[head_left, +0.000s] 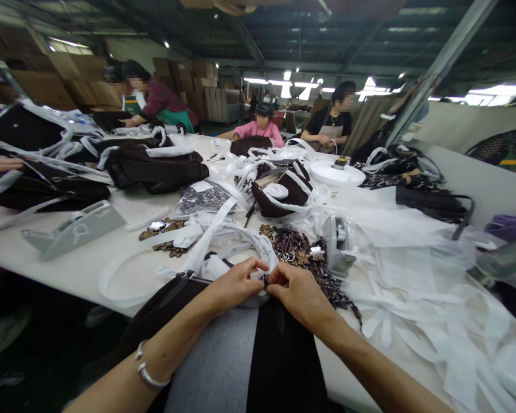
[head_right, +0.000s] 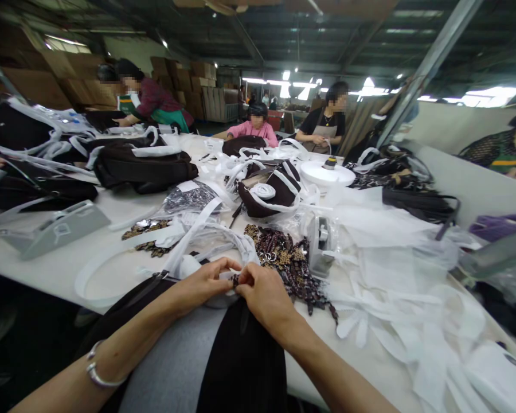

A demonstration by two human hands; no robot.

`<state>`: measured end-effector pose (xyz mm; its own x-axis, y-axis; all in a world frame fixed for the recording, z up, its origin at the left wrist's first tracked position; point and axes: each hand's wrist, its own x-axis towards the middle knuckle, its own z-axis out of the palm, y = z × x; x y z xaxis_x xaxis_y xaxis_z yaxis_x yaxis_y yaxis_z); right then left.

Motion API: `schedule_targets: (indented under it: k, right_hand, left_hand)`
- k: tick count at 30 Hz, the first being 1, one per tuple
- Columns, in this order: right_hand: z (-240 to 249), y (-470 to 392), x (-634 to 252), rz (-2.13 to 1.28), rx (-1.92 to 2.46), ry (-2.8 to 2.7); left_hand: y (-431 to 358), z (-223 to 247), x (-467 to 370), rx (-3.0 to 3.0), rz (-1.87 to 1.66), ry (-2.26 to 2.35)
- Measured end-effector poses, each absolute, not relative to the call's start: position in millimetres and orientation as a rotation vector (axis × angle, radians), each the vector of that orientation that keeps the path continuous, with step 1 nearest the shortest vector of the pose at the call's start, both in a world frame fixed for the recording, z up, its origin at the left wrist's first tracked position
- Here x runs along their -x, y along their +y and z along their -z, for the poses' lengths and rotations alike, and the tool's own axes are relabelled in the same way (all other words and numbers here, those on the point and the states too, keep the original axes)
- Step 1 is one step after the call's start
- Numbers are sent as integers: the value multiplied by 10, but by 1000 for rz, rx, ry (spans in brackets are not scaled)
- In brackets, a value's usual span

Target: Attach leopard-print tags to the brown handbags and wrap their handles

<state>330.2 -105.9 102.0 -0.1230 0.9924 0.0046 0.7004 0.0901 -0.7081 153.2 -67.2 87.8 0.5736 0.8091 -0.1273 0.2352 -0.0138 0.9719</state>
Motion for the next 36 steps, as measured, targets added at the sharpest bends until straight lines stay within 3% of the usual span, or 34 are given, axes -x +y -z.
schedule_targets:
  k: [5,12,24,32,36]
  right_hand:
    - [-1087,-1109,-3418,-971,1549,-1887]
    - [-1019,-1204,-3300,-643,1638,-1882]
    - [-1094,-1085,-3270,-686,1723,-1814]
    - [-989,-1263,-3322,-442,1481,-2074]
    - [-988,-1252,-3364,-509,1466,-2044]
  left_hand:
    - [-683,-851,-1521,-1499,-547,930]
    - [-698,-855,-1524,-1629,-568,985]
    - [-697,-803,-1557,-1508,-708,955]
    - [-702,-878,-1485,-1177,-602,801]
    - [-714,-849,-1512,-1165,-625,792]
